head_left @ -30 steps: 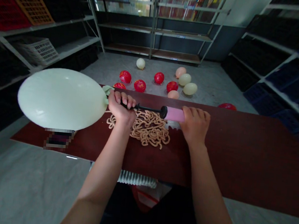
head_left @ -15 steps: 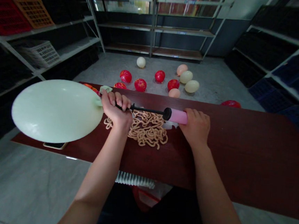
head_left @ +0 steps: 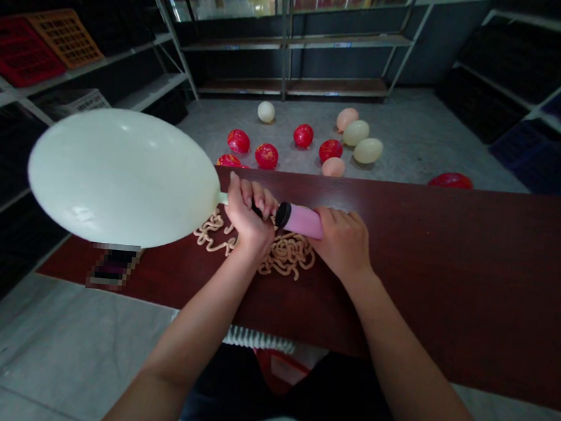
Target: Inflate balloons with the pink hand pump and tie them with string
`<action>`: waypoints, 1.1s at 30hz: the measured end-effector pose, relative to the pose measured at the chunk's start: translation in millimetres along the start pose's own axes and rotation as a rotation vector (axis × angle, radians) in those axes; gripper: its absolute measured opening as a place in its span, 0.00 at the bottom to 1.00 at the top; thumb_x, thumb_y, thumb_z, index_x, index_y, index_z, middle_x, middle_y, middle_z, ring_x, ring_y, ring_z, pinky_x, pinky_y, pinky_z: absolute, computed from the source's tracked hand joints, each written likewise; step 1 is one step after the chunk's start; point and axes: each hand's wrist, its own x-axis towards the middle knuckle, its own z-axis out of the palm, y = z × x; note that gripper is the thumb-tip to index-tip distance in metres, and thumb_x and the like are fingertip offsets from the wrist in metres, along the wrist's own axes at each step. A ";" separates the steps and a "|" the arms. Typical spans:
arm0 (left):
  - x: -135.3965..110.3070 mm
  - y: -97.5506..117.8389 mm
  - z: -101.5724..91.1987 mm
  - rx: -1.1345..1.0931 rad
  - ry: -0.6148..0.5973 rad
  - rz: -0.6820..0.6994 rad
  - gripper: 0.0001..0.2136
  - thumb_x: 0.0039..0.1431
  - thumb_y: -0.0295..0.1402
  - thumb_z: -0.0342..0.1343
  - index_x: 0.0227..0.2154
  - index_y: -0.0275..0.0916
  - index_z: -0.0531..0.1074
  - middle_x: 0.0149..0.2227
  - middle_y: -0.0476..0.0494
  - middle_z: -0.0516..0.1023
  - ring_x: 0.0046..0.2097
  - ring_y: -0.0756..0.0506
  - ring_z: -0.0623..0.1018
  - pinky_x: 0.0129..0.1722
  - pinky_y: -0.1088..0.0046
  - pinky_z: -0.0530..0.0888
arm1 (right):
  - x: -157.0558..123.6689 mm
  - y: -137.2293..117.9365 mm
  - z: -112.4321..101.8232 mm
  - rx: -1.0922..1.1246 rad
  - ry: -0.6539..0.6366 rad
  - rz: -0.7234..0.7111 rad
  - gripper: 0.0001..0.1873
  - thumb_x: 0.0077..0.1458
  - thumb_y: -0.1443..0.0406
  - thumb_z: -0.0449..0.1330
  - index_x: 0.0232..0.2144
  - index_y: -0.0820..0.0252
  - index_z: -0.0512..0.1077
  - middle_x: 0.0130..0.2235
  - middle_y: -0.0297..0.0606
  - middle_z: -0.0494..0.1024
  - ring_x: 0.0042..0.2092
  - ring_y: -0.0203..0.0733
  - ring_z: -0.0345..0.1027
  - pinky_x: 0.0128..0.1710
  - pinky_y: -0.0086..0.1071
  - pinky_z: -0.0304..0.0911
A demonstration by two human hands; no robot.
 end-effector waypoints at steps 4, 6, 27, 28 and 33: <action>10.2 8.7 -6.6 -0.014 0.059 -0.025 0.25 0.67 0.42 0.47 0.16 0.40 0.47 0.13 0.56 0.50 0.13 0.55 0.53 0.15 0.75 0.54 | 0.8 -4.3 4.6 -0.021 0.061 -0.014 0.13 0.56 0.60 0.59 0.42 0.61 0.71 0.36 0.41 0.79 0.39 0.47 0.68 0.39 0.38 0.49; 16.3 16.2 -10.7 -0.022 0.078 -0.017 0.24 0.68 0.40 0.46 0.16 0.40 0.48 0.13 0.56 0.50 0.13 0.55 0.52 0.15 0.74 0.54 | 3.3 -10.6 6.3 -0.037 0.092 -0.024 0.13 0.58 0.61 0.57 0.43 0.60 0.71 0.36 0.40 0.79 0.39 0.47 0.68 0.41 0.38 0.49; 29.8 68.9 -27.2 -0.080 0.169 0.174 0.22 0.70 0.36 0.41 0.18 0.39 0.46 0.15 0.55 0.48 0.14 0.55 0.50 0.15 0.74 0.50 | 1.9 32.3 6.7 -0.155 0.098 0.169 0.13 0.56 0.65 0.56 0.44 0.60 0.72 0.41 0.43 0.77 0.43 0.48 0.66 0.46 0.38 0.55; 28.0 69.8 -25.9 -0.075 0.163 0.196 0.22 0.69 0.36 0.41 0.18 0.39 0.46 0.15 0.55 0.48 0.14 0.55 0.50 0.15 0.74 0.49 | 1.5 30.3 8.4 -0.136 0.074 0.153 0.14 0.55 0.64 0.57 0.44 0.60 0.72 0.41 0.43 0.77 0.42 0.48 0.66 0.45 0.38 0.55; 21.1 66.5 -18.4 -0.033 0.124 0.233 0.23 0.70 0.37 0.41 0.17 0.39 0.47 0.15 0.54 0.47 0.14 0.55 0.50 0.15 0.75 0.49 | 1.3 19.9 9.6 -0.061 0.001 0.084 0.13 0.53 0.63 0.59 0.42 0.60 0.71 0.38 0.43 0.77 0.41 0.49 0.66 0.41 0.37 0.52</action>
